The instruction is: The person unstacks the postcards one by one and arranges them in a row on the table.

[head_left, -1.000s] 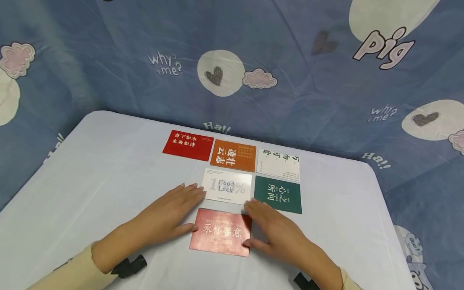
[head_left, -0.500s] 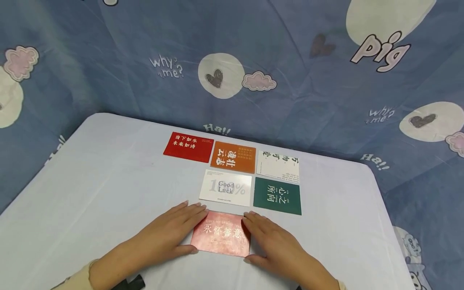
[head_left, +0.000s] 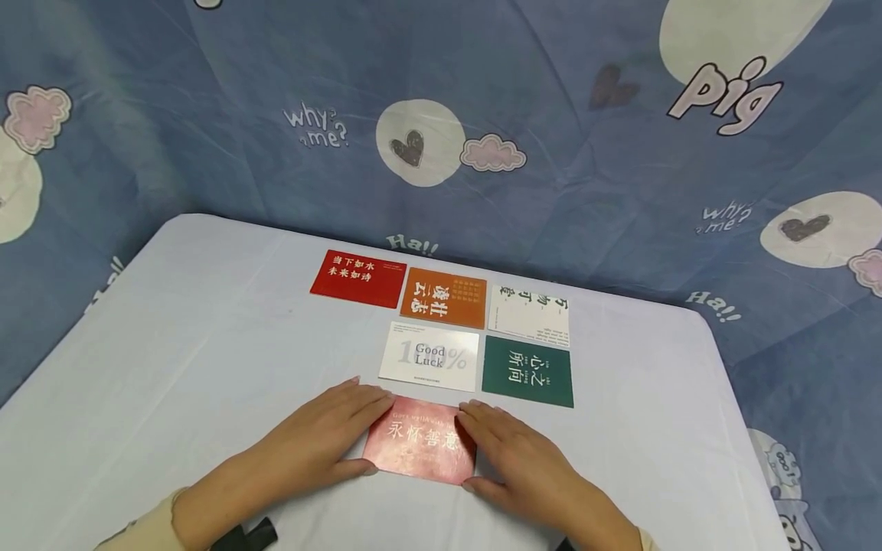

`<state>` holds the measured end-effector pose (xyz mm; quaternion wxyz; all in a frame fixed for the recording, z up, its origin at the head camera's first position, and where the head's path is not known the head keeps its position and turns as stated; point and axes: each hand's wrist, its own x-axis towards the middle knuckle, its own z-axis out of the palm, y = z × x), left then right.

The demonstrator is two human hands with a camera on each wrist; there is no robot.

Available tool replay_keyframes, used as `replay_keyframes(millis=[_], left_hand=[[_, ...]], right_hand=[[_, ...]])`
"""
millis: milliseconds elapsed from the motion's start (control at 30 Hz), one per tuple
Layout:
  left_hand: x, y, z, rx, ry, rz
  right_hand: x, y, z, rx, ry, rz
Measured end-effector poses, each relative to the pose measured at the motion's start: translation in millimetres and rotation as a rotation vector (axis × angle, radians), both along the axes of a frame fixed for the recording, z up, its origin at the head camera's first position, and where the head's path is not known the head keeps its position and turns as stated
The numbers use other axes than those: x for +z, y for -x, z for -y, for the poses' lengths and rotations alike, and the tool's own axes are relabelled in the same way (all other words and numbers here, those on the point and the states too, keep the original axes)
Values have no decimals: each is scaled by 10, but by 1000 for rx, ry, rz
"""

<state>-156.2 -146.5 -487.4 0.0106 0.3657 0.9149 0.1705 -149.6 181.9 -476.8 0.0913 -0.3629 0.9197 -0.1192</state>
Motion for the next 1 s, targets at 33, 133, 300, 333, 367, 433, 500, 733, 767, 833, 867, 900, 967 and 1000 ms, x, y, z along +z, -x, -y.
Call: replay_keyframes(millis=[33,133,300,333,367,433,500,733,767,833,867,900,967,1000], left_hand=[[1,5,-1,-1,-4,0],[-1,16,-1,-5,-9,-4],[-6,20,0,4,-5,3],[-7,19,0,7,-6,5],[-7,18,1,9,-8,6],[-6,15,2,11,-13,7],[-3,12,4,16,-17,8],[20,-12,19,46,-22,49],[23,-15,22,48,-26,60],[38,-20,28,59,-33,93],[44,-22,29,63,-40,112],[52,-22,29,62,-47,129],[74,-26,30,63,-55,164],[83,-28,31,63,-57,178]], right_hand=[[3,4,2,-2,-1,5],[14,1,7,-12,-9,23],[13,-7,20,-20,-17,27],[10,-6,24,-17,-16,17],[6,-3,29,-14,-14,5],[-1,1,37,-10,-12,-22],[-4,7,44,-8,-10,-43],[23,15,59,-23,9,-46],[28,16,55,-29,16,-39],[45,18,48,-42,24,-27],[53,21,46,-46,28,-23],[60,24,40,-49,33,-22],[82,28,39,-58,33,-8],[93,30,38,-58,34,-8]])
